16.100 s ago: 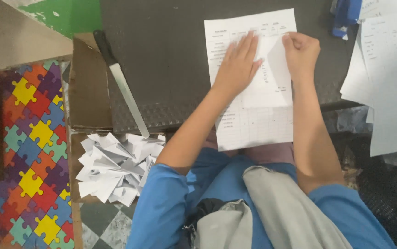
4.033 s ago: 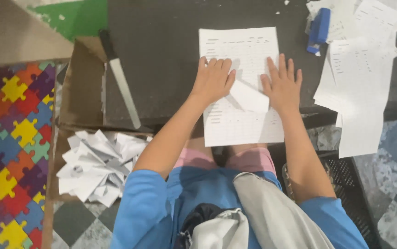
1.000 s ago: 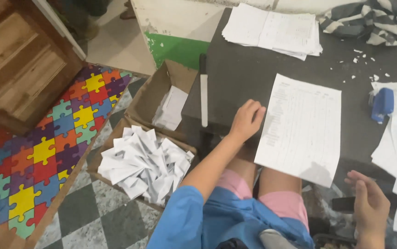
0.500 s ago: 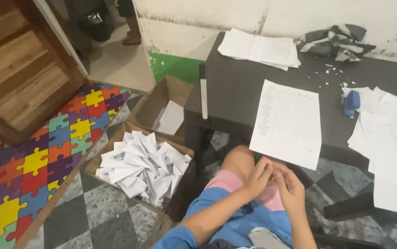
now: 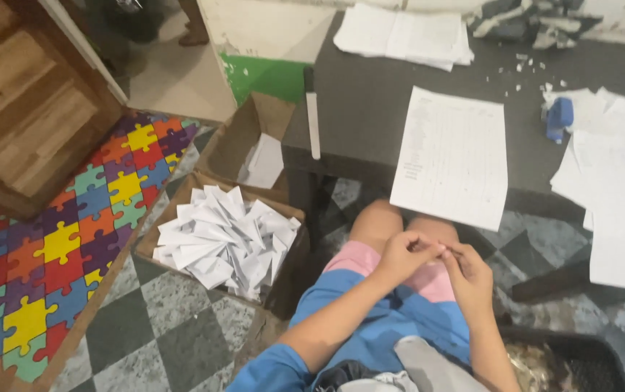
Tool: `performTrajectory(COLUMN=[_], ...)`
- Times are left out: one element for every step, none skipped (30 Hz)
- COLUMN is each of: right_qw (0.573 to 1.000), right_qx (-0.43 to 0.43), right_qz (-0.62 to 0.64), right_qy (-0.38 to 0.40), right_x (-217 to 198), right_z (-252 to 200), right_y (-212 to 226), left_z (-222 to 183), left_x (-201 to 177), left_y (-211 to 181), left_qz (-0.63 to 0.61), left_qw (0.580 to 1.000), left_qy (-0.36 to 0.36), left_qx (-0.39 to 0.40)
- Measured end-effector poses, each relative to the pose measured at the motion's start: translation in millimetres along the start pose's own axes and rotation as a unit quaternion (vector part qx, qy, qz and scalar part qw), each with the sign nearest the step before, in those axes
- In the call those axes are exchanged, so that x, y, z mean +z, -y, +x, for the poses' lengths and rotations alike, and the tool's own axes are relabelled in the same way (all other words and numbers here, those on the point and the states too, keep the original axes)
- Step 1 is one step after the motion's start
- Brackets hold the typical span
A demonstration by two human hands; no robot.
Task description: Folding paper sheets into triangles and cutting them with a knife.
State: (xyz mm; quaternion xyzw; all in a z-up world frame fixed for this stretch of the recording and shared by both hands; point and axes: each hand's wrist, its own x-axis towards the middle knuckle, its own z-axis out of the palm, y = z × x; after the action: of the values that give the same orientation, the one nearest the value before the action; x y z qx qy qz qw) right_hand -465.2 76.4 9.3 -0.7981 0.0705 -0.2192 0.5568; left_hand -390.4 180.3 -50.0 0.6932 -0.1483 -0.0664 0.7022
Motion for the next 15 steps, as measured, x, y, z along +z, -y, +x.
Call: performTrajectory(right_qw=[1.0,0.999,0.999,0.997,0.995,0.996,0.994,0.991,0.994,0.989,0.982,0.985,0.964,0.933,0.936], right_qx=[-0.025,-0.05,-0.041,-0.066,-0.083,-0.065,-0.086,-0.107,-0.09,-0.125,-0.158,-0.139,-0.199,-0.256,-0.243], right_qz=[0.0,0.001,0.001,-0.022,-0.045,-0.045,-0.034,-0.022,-0.023,-0.052,-0.084,-0.087,-0.169,-0.25,-0.254], right_qy=[0.0,-0.001,-0.007,0.015,0.042,0.041,0.057,0.073,0.064,0.066,0.068,0.06,0.043,0.029,0.024], right_x=[0.1,-0.1,-4.3,-8.7,-14.7,-17.2,-18.0,-19.3,-20.1,-21.5,-24.1,-22.7,-22.8,-23.3,-27.0], right_z=[0.5,2.2,5.3,9.0,4.8,3.7,5.8,9.1,13.5,19.1,24.4,29.5,36.0,42.7,54.3], right_y=[-5.3,-10.9,-14.3,-18.5,-23.1,-23.0,-23.4,-24.1,-17.7,-12.0,-7.7,-22.2,-36.1,-49.8,-44.6], left_z=[1.0,3.3,4.1,6.0,-0.1,-3.4,-1.9,1.0,3.9,7.7,11.6,17.0,24.7,33.4,40.6], left_x=[-2.8,-5.2,-10.2,-14.9,-18.5,-22.4,-27.6,-32.1,-32.9,-33.1,-31.5,-29.0,-25.2,-21.4,-14.5], left_y=[-1.3,-2.5,-8.0,-13.2,-16.5,-16.4,-16.6,-17.1,-18.5,-19.8,-19.7,-23.5,-28.4,-33.8,-38.6], left_qz=[-0.029,-0.059,-0.057,-0.122,-0.189,-0.19,-0.186,-0.181,-0.18,-0.13,-0.08,-0.08,-0.005,0.069,0.069], left_qw=[0.999,0.997,0.996,0.983,0.96,0.957,0.948,0.937,0.931,0.947,0.959,0.954,0.968,0.975,0.972], left_qy=[0.025,0.049,0.057,0.119,0.176,0.18,0.207,0.234,0.244,0.23,0.218,0.231,0.209,0.187,0.201], left_qx=[-0.011,-0.022,-0.03,-0.065,-0.109,-0.126,-0.156,-0.187,-0.202,-0.182,-0.161,-0.175,-0.137,-0.095,-0.101])
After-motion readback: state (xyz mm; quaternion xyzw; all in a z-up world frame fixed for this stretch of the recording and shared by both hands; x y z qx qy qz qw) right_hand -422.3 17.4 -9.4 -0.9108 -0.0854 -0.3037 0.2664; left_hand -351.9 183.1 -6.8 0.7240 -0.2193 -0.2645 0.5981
